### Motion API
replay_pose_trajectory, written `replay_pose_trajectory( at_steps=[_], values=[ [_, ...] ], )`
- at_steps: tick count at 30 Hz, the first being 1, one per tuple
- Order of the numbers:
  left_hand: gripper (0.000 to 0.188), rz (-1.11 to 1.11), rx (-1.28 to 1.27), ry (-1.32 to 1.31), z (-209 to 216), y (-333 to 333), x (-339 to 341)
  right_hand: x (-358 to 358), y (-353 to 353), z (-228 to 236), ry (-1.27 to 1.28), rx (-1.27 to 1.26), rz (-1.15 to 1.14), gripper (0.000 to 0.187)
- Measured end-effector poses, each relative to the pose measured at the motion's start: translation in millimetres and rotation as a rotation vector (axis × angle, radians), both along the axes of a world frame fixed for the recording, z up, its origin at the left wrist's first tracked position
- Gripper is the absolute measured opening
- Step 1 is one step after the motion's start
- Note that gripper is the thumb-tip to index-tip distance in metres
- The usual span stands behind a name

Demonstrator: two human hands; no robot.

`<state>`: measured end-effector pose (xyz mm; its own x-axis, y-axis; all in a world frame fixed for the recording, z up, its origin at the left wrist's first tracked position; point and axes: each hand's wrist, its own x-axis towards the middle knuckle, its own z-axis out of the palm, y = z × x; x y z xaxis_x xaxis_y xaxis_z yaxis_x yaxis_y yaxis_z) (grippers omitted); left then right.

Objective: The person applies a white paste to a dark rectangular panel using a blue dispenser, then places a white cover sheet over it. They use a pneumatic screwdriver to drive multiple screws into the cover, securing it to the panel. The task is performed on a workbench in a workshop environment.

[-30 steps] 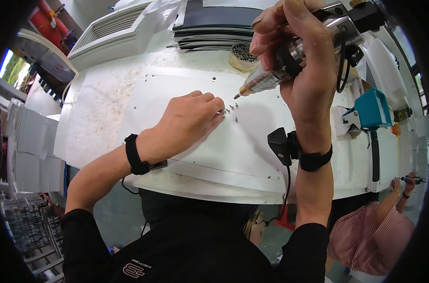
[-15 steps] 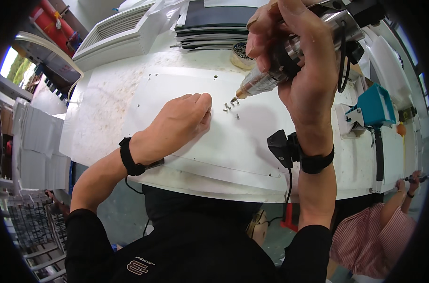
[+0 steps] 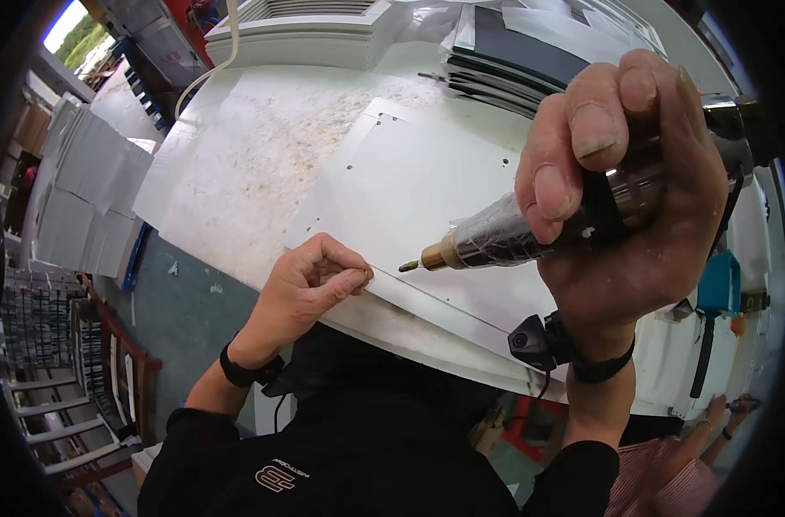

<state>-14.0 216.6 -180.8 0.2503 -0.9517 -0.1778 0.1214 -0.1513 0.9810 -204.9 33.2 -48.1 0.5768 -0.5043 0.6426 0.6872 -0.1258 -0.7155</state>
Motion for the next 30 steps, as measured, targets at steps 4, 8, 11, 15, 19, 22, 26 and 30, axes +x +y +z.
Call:
replay_pose_trajectory(
  at_steps=[4,8,11,15,19,22,26,30],
  values=[
    [0.012,0.043,-0.127,0.282,-6,6,12,26,12,2,0.017,0.031,0.089,0.024],
    [0.012,-0.017,-0.159,0.384,-10,11,24,44,19,0,0.023,0.013,0.095,0.025],
    [0.013,-0.032,-0.157,0.379,-10,13,27,54,23,-1,0.025,0.009,0.092,0.026],
    [0.013,-0.034,-0.18,0.379,-12,16,32,62,23,-1,0.041,0.003,0.11,0.027],
    [0.013,-0.041,-0.194,0.38,-12,17,35,68,24,-3,0.041,-0.001,0.124,0.027],
    [0.012,-0.039,-0.223,0.38,-15,17,34,69,22,-2,0.054,-0.008,0.143,0.027],
    [0.016,-0.003,-0.227,0.288,-16,17,36,75,18,0,0.073,-0.021,0.181,0.027],
    [0.016,0.097,-0.162,0.038,-8,11,45,100,20,-3,0.062,-0.095,0.181,0.026]
  ],
)
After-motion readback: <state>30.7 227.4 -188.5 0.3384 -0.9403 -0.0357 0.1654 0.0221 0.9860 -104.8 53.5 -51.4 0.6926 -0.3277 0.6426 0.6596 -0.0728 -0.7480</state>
